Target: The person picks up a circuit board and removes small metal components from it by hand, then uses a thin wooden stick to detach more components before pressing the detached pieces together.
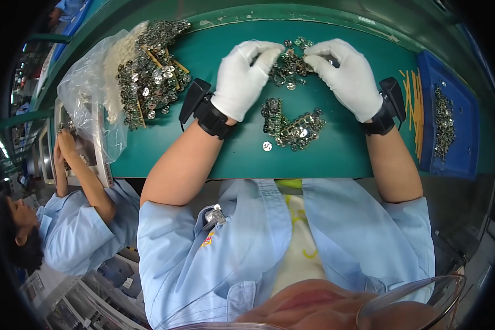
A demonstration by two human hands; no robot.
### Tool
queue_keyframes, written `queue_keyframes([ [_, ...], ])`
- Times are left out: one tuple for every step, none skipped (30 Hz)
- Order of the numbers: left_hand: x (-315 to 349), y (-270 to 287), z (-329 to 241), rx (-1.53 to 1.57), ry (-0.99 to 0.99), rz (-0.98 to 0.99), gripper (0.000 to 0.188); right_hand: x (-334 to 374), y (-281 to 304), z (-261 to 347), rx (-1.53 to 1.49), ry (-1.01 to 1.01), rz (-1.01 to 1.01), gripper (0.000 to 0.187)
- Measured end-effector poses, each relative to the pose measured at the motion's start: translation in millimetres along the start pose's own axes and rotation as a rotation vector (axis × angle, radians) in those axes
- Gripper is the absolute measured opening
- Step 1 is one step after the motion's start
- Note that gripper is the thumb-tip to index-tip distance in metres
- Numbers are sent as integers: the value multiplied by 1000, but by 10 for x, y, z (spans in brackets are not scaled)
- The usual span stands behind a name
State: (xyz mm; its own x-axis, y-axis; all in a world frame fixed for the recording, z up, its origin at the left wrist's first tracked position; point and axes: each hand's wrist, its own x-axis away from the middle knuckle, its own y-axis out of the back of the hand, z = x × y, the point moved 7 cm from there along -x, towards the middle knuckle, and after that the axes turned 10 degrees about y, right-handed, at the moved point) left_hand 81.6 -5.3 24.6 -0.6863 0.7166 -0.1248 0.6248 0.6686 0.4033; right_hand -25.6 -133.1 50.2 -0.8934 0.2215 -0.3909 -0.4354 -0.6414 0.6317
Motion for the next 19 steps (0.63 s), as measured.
queue_keyframes([
  [1, 0, 26, 38, 26, 2, 19, 3, 16, 21, 6, -8, 3, 21],
  [-2, 5, 24, 45, 25, 4, 19, -20, 33, 39, 44, -32, 26, 20],
  [-5, 9, 19, 35, 26, 6, 19, -35, 50, 53, 81, -58, 49, 19],
  [-4, 10, 12, 25, 29, 8, 19, -29, 58, 47, 117, -84, 72, 18],
  [0, 1, 11, 15, 32, 10, 20, -12, 49, 15, 121, -88, 75, 18],
  [5, -14, 15, 20, 34, 13, 20, 0, 41, -31, 56, -67, 25, 17],
  [3, -16, 15, 23, 31, 12, 20, -2, 34, -58, -11, -46, -26, 16],
  [0, -20, 16, 26, 29, 12, 20, -3, 49, -46, -77, -24, -77, 16],
  [-5, -22, 17, 29, 27, 11, 20, 8, 55, -47, -75, -27, -75, 16],
  [-16, -27, 20, 32, 28, 13, 20, 17, 46, -60, -102, -49, -48, 17],
  [-31, -14, 9, 49, 7, -8, 19, 14, 46, -45, -129, -72, -21, 18],
  [-33, -6, 9, 66, -10, -30, 18, 24, 41, -33, -157, -96, 9, 19],
  [-30, 5, 6, 84, -27, -51, 17, 26, 79, 5, -155, -101, 13, 19],
  [-30, 15, 25, 88, -21, -59, 17, 8, -2, 122, -115, -13, 227, 22],
  [-30, 27, 34, 80, -25, -62, 18, 35, -87, 236, -73, 77, 440, 24],
  [-27, 40, 41, 72, -29, -65, 18, 117, -191, 327, -31, 169, 653, 26],
  [-27, 40, 28, 65, -37, -60, 18, 151, -199, 375, -31, 166, 658, 26],
  [-24, 32, 24, 68, -24, -51, 18, 214, -263, 451, 130, 237, 744, 30],
  [-15, 19, 13, 70, -11, -43, 19, 283, -335, 528, 293, 309, 826, 34],
])
